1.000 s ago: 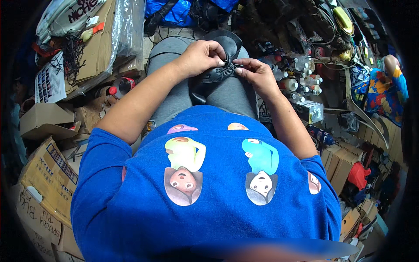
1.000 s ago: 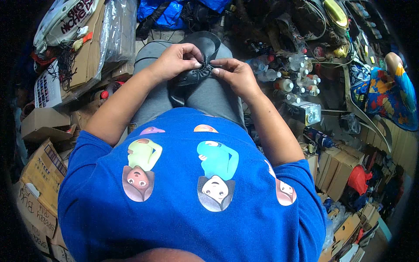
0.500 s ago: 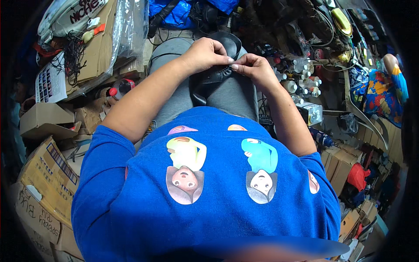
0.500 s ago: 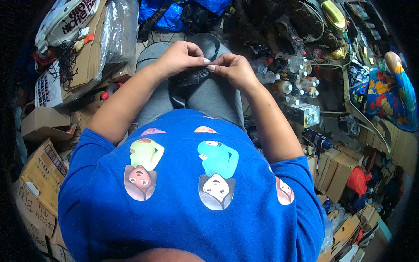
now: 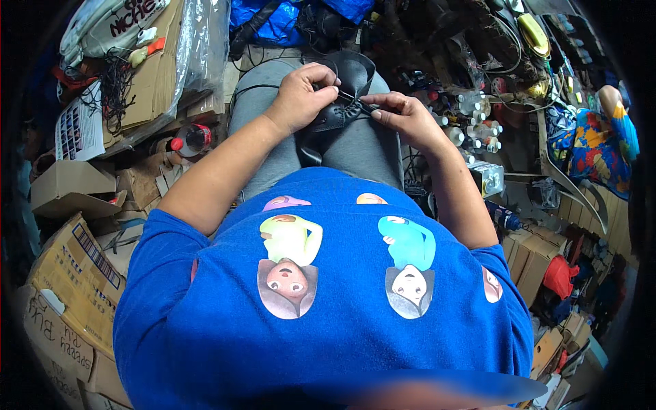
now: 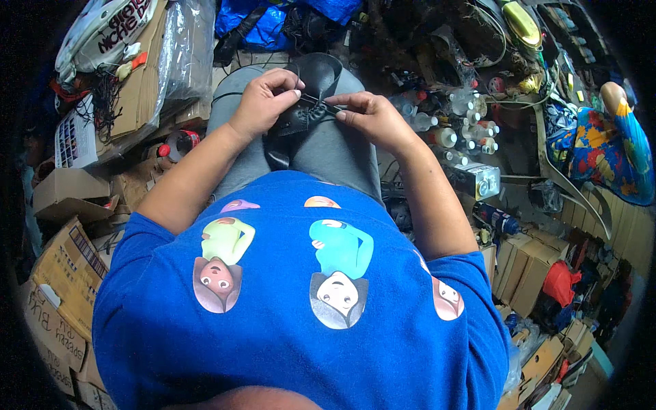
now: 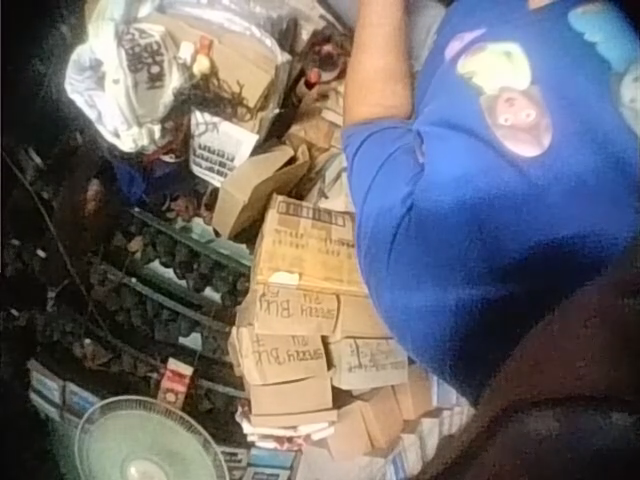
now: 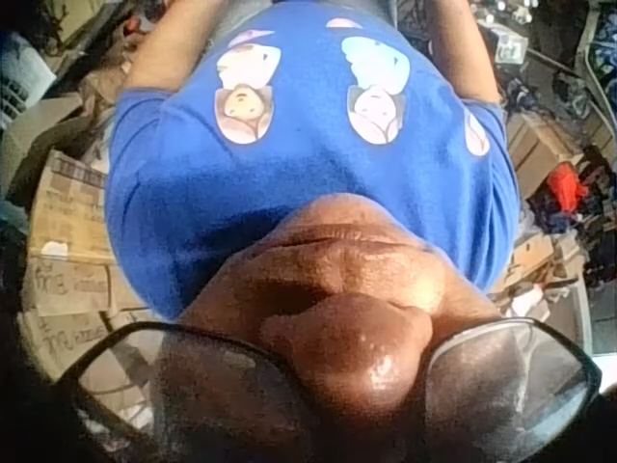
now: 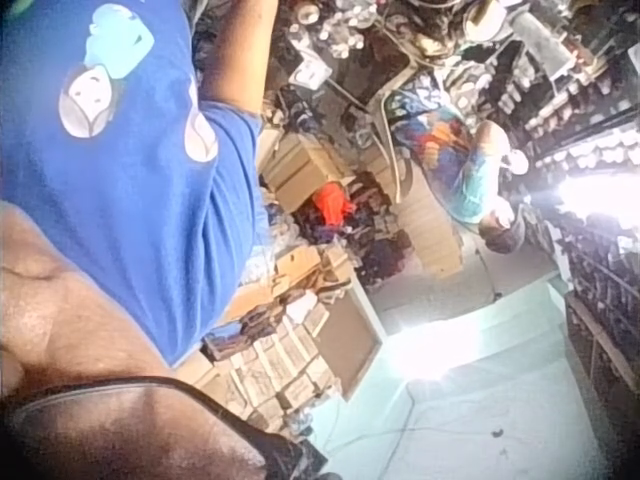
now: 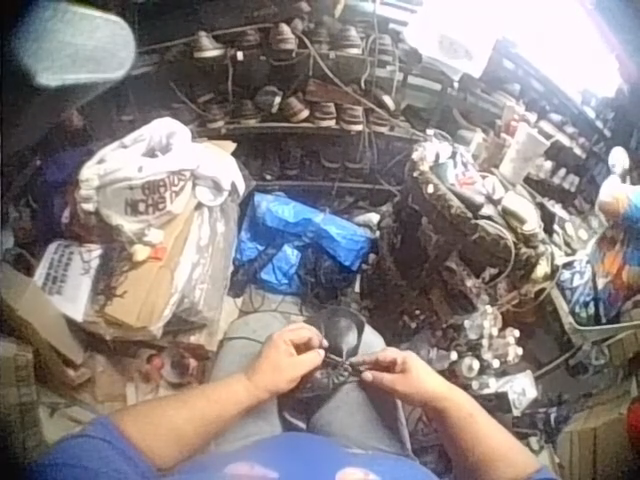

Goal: Lacing a black shoe held on the lap.

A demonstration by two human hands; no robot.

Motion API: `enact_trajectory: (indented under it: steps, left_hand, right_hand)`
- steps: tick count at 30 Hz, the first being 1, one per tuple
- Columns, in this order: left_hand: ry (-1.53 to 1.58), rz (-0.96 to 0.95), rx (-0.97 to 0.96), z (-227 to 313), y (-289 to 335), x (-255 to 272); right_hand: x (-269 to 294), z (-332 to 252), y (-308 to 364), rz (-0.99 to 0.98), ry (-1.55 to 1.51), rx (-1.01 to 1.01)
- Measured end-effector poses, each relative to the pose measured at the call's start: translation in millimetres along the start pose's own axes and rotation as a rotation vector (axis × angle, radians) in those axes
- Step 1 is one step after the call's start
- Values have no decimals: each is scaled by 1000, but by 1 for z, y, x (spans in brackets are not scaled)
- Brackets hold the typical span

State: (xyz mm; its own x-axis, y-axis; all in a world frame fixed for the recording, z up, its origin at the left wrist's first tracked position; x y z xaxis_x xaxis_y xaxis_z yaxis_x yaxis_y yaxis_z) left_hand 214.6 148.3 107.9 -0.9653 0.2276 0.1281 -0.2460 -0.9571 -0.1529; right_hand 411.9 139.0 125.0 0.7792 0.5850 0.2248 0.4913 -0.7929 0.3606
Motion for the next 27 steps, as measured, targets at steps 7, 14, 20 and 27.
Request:
enact_trajectory:
  steps: [7,14,20,27]
  left_hand:
    - [310,-186,362,0,-3,-3]
    - [295,-286,343,-14,-11,-11]
    - [164,-325,394,-18,-17,-17]
    - [167,-345,330,-13,-18,-19]
  right_hand:
    - [-1,0,3,17,-4,-54]
    - [-3,10,-3,77,-72,-106]
    - [-3,7,-11,86,-98,-74]
    - [0,-5,-25,102,126,-79]
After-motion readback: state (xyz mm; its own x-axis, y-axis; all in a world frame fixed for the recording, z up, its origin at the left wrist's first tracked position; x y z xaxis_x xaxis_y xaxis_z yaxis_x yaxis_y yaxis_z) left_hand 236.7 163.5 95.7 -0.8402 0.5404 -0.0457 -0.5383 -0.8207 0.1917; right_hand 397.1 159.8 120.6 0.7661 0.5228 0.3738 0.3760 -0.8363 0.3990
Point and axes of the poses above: each hand's wrist, its own y-axis away from the middle knuckle, its own x-axis out of the back of the hand, z = x × y, the point moved 5 cm from there along -y, towards the middle knuckle, and after that the axes turned 3 degrees about y, right-handed, at the moved point
